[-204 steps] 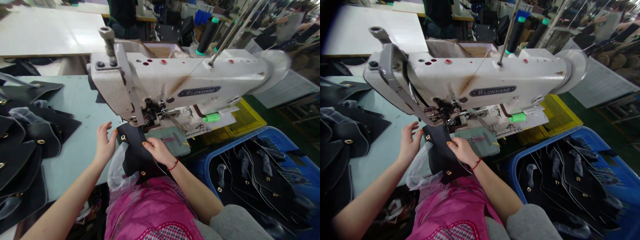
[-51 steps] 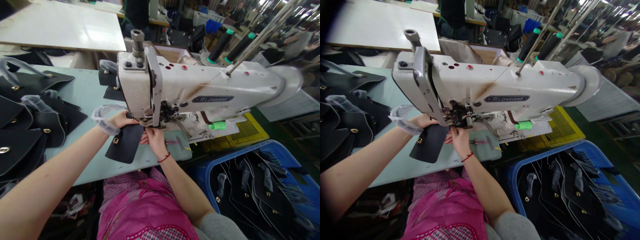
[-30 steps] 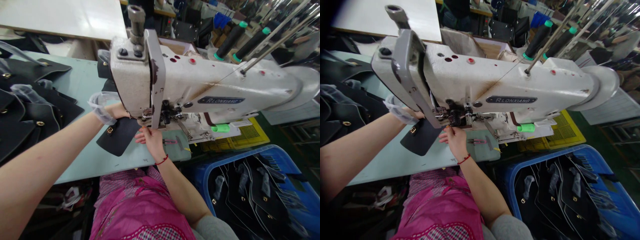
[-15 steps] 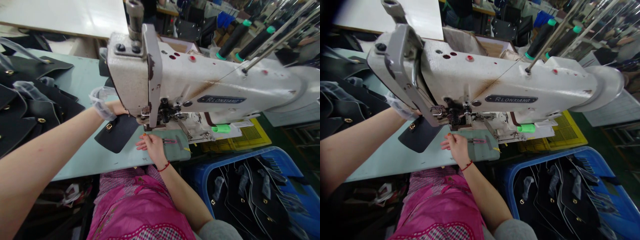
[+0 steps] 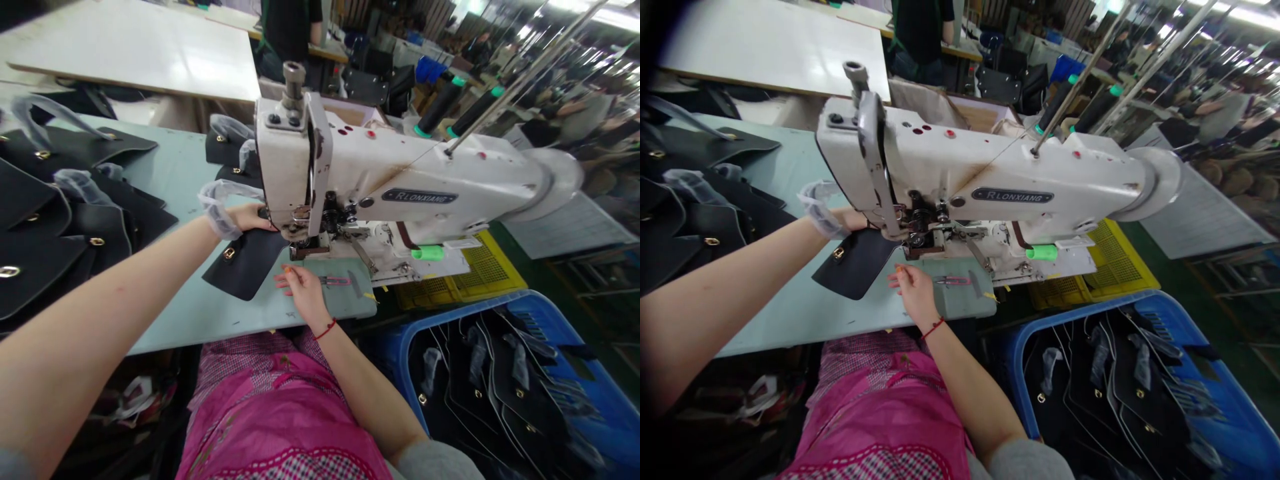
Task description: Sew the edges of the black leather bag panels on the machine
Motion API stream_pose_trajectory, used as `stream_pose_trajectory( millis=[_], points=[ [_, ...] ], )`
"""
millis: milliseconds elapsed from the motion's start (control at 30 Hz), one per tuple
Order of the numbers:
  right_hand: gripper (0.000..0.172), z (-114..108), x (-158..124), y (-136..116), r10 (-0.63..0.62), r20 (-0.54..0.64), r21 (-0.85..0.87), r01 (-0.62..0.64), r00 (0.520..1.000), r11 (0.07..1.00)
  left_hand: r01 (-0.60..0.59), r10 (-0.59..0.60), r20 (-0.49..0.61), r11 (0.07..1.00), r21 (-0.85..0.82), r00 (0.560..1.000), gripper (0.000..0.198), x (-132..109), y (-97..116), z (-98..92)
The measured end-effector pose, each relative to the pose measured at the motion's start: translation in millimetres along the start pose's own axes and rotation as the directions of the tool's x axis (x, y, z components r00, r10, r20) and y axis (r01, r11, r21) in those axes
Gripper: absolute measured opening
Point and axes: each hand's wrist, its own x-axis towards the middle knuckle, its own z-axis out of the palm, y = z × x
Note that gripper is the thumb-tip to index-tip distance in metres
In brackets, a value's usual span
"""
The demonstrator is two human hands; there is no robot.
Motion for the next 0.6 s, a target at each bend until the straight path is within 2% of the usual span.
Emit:
stream_pose_trajectory(
  millis=[67,133,233,333,400,467,533,600],
  points=[
    [0.035,2.6,3.8,-0.7,-0.037,0.006,0.002,0.037,0.999,0.999,0.028,-0.028,0.058,1.0,-0.009,0.998,0.037,-0.9,-4.5,-1.1],
    [0.038,4.1,9.5,-2.6,-0.054,0.022,0.004,0.054,0.998,0.999,0.049,-0.047,0.071,0.998,-0.027,0.996,0.035,-4.0,-7.5,-2.1],
    [0.044,2.4,19.2,-7.7,-0.055,0.041,-0.002,0.055,0.998,0.998,0.054,-0.051,0.041,0.996,-0.07,0.998,0.038,-17.0,-9.5,-2.2],
    [0.05,-3.9,26.2,-15.0,-0.078,0.038,-0.109,0.082,0.996,0.991,0.068,-0.071,-0.016,0.99,-0.121,0.997,0.044,-40.7,-13.0,3.6],
    [0.051,-9.0,28.7,-19.4,-0.13,0.034,-0.224,0.134,0.991,0.965,0.142,-0.164,-0.075,0.962,-0.234,0.984,0.045,-58.3,-17.4,11.9],
    [0.052,-13.1,30.1,-22.0,-0.184,0.031,-0.308,0.184,0.983,0.933,0.221,-0.282,-0.125,0.904,-0.365,0.951,0.044,-73.1,-22.4,22.2],
    [0.053,-15.0,31.2,-22.2,-0.204,0.029,-0.342,0.201,0.979,0.918,0.262,-0.358,-0.126,0.843,-0.469,0.925,0.044,-83.0,-26.2,32.1],
    [0.052,-15.0,32.0,-21.1,-0.189,0.032,-0.348,0.188,0.981,0.919,0.284,-0.38,-0.081,0.8,-0.529,0.921,0.043,-87.8,-28.5,40.3]
  ],
)
